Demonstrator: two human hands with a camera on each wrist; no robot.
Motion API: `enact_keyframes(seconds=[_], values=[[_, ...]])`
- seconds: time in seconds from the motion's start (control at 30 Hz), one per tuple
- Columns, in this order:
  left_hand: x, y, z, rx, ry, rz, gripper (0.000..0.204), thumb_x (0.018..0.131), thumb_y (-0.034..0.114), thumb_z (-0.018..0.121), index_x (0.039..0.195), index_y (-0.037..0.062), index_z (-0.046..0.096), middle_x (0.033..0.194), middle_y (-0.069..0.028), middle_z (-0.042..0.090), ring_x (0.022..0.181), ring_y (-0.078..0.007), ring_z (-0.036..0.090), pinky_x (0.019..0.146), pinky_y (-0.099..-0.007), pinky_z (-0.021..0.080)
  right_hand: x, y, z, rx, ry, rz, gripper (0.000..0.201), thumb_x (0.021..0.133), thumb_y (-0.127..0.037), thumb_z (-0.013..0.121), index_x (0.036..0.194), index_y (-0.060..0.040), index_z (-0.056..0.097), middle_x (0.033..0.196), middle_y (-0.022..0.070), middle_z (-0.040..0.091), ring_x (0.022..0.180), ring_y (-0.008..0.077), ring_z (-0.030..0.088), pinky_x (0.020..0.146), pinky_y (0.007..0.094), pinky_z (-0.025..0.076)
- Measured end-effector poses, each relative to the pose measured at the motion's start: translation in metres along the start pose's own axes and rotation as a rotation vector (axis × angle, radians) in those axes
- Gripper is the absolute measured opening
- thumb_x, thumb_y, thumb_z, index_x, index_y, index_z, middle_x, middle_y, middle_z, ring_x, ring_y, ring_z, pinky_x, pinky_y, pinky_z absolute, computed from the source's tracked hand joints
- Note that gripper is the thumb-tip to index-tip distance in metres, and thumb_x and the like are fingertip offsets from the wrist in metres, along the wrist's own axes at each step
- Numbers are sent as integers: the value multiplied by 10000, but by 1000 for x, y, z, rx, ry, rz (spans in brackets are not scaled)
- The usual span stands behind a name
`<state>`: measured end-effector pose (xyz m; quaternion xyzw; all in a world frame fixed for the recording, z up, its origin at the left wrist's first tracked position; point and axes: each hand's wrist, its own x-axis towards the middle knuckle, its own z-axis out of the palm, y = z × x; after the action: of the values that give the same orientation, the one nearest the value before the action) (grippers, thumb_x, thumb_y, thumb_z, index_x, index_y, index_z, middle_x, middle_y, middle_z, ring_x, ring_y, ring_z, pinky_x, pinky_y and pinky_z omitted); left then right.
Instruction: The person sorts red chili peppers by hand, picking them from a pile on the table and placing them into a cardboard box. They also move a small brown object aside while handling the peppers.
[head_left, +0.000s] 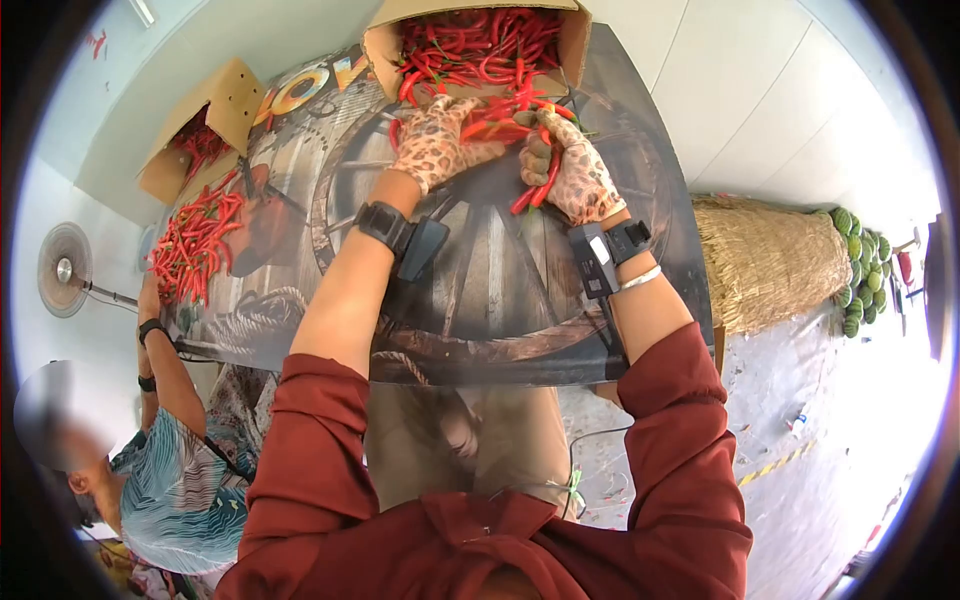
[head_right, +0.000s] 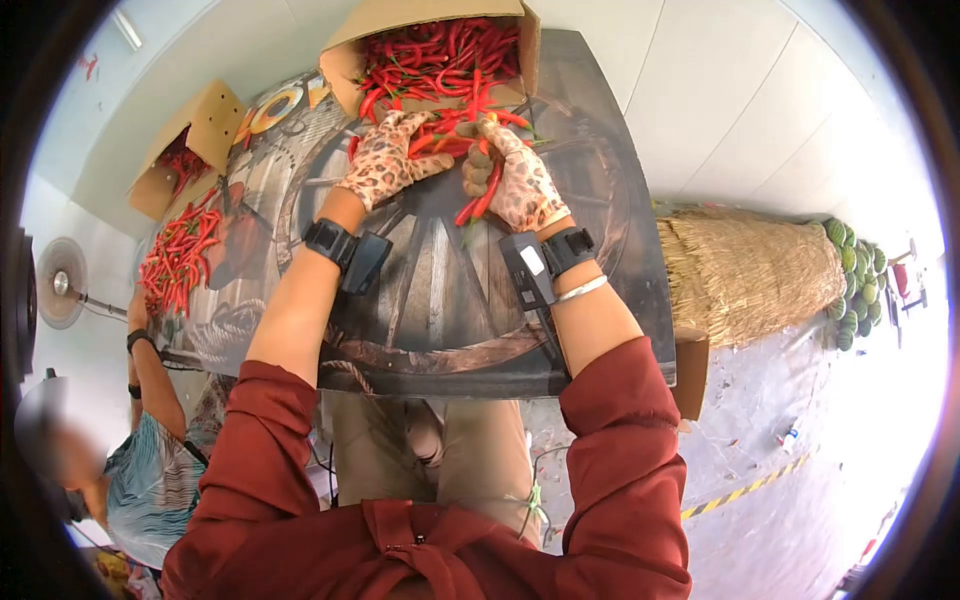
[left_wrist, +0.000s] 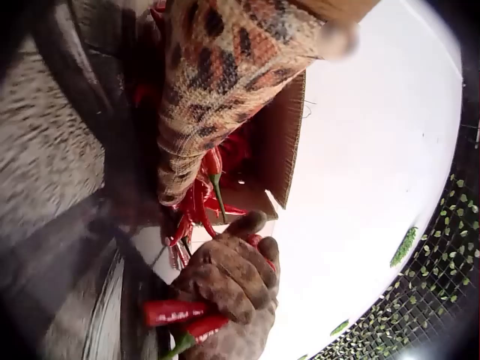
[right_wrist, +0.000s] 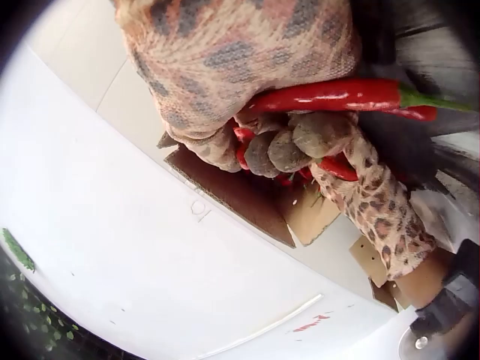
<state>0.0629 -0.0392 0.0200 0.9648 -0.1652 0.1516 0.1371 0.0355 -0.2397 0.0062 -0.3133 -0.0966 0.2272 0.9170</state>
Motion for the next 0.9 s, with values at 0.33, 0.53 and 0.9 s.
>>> enact_keyframes(seconds=[0.33,0.53,0.9], values=[[-50,18,-2,-29,20,30,769,725,540,672,1339,130,458,1331,-180,448,1256,-368,396,1051,-455,307,-3,1,2,-63,2,-20,296,957,-272,482,1070,-6,546,651,-5,443,503,82,366,444,220,308],[-54,21,-5,-111,48,-25,633,817,507,591,1298,106,500,1322,-178,457,1243,-356,409,1045,-439,318,1,-2,-2,-65,-8,-17,264,954,-253,488,1048,-13,545,659,0,435,495,83,369,440,224,310],[-46,5,12,-304,423,67,245,903,177,514,1075,33,614,1106,-167,558,1062,-320,516,930,-414,397,-1,-1,6,-60,52,-41,246,962,-232,482,1023,3,522,674,1,433,507,84,388,408,218,315]])
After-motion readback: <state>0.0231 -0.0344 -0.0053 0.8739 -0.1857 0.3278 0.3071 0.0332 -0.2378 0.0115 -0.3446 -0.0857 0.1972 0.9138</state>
